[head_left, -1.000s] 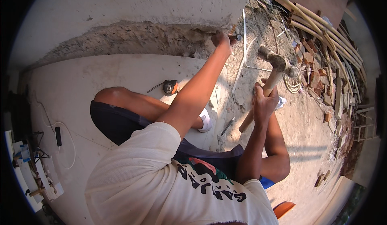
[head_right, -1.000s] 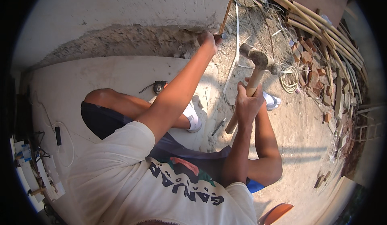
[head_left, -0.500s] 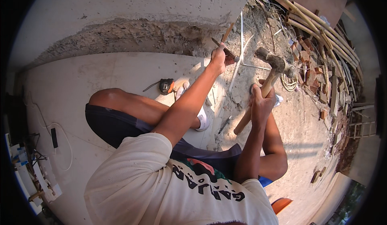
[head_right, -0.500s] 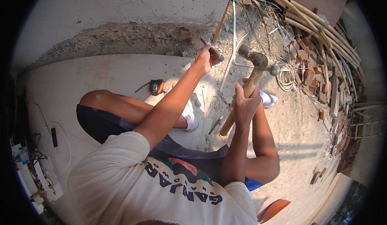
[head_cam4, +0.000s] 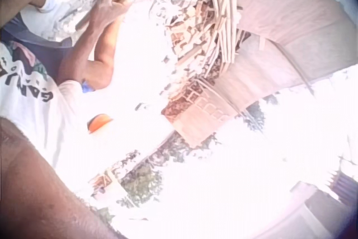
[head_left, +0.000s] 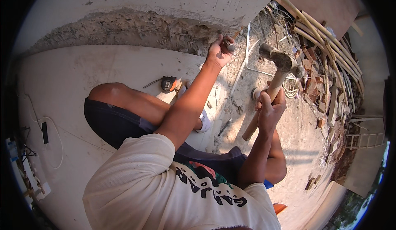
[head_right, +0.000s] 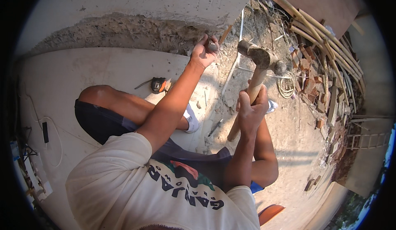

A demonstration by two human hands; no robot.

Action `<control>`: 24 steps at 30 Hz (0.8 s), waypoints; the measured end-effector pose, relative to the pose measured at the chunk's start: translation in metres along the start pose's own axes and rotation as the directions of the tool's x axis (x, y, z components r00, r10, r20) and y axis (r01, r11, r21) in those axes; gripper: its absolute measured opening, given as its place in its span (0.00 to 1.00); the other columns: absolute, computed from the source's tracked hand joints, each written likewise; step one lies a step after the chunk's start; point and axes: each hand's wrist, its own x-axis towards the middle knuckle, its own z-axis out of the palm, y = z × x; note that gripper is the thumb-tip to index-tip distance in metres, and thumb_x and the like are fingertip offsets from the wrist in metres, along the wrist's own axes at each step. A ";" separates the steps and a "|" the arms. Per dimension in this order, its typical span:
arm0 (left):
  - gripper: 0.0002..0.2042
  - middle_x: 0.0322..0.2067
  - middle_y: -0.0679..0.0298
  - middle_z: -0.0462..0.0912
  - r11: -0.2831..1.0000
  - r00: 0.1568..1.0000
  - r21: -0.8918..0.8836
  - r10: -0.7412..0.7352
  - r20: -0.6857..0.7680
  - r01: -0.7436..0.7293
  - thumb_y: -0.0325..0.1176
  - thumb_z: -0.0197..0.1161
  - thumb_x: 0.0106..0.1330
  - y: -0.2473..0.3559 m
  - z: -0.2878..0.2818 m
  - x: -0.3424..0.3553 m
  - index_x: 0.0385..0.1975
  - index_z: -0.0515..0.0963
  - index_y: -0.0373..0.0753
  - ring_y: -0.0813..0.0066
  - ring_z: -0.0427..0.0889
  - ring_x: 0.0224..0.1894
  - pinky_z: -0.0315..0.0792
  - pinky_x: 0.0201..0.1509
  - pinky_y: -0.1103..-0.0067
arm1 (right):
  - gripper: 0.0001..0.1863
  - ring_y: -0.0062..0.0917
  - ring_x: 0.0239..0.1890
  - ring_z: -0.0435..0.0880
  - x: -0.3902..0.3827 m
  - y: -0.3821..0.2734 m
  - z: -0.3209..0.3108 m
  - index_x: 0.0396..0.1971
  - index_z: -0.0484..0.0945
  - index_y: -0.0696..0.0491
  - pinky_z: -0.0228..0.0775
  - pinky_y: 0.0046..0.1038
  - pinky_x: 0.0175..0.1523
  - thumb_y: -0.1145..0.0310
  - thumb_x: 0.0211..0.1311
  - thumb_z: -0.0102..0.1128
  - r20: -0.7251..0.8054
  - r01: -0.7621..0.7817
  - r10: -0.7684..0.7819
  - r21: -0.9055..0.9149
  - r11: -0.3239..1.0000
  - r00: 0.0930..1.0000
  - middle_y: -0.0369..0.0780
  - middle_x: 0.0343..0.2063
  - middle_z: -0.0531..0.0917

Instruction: The person measures a wall corner with a tape measure, walks to another part of the room, and uses a hammer and a chisel to remove material from a wall edge.

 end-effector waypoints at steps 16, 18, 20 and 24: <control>0.10 0.34 0.50 0.78 0.998 0.997 -0.027 0.054 0.062 -0.052 0.33 0.50 0.72 -0.008 0.003 0.017 0.37 0.69 0.30 0.56 0.80 0.38 0.81 0.43 0.68 | 0.14 0.30 0.21 0.76 0.022 0.066 0.025 0.40 0.71 0.57 0.69 0.32 0.30 0.61 0.65 0.56 0.215 0.265 -0.162 -0.652 0.711 0.963 0.44 0.20 0.76; 0.09 0.34 0.50 0.79 0.992 0.998 -0.114 0.055 -0.006 -0.055 0.31 0.51 0.71 -0.003 0.010 0.016 0.34 0.71 0.31 0.57 0.81 0.38 0.82 0.41 0.69 | 0.14 0.32 0.22 0.77 0.012 0.050 0.028 0.39 0.72 0.57 0.69 0.32 0.31 0.62 0.65 0.57 0.172 0.200 -0.123 -0.562 0.802 0.977 0.46 0.22 0.77; 0.08 0.32 0.50 0.79 0.994 0.994 -0.099 0.053 0.099 -0.043 0.30 0.51 0.71 0.004 -0.001 0.011 0.34 0.71 0.32 0.57 0.81 0.37 0.82 0.41 0.69 | 0.15 0.31 0.23 0.77 0.014 0.035 0.026 0.40 0.72 0.58 0.69 0.32 0.32 0.61 0.64 0.59 0.158 0.212 -0.150 -0.525 0.824 0.976 0.44 0.22 0.77; 0.09 0.31 0.50 0.80 0.994 0.992 -0.096 0.053 0.112 -0.043 0.32 0.50 0.72 0.001 0.004 0.016 0.35 0.71 0.30 0.56 0.82 0.38 0.82 0.42 0.67 | 0.20 0.18 0.18 0.69 0.014 -0.040 0.018 0.44 0.68 0.59 0.63 0.20 0.23 0.56 0.67 0.56 0.073 0.474 -0.474 0.019 0.880 0.877 0.37 0.21 0.73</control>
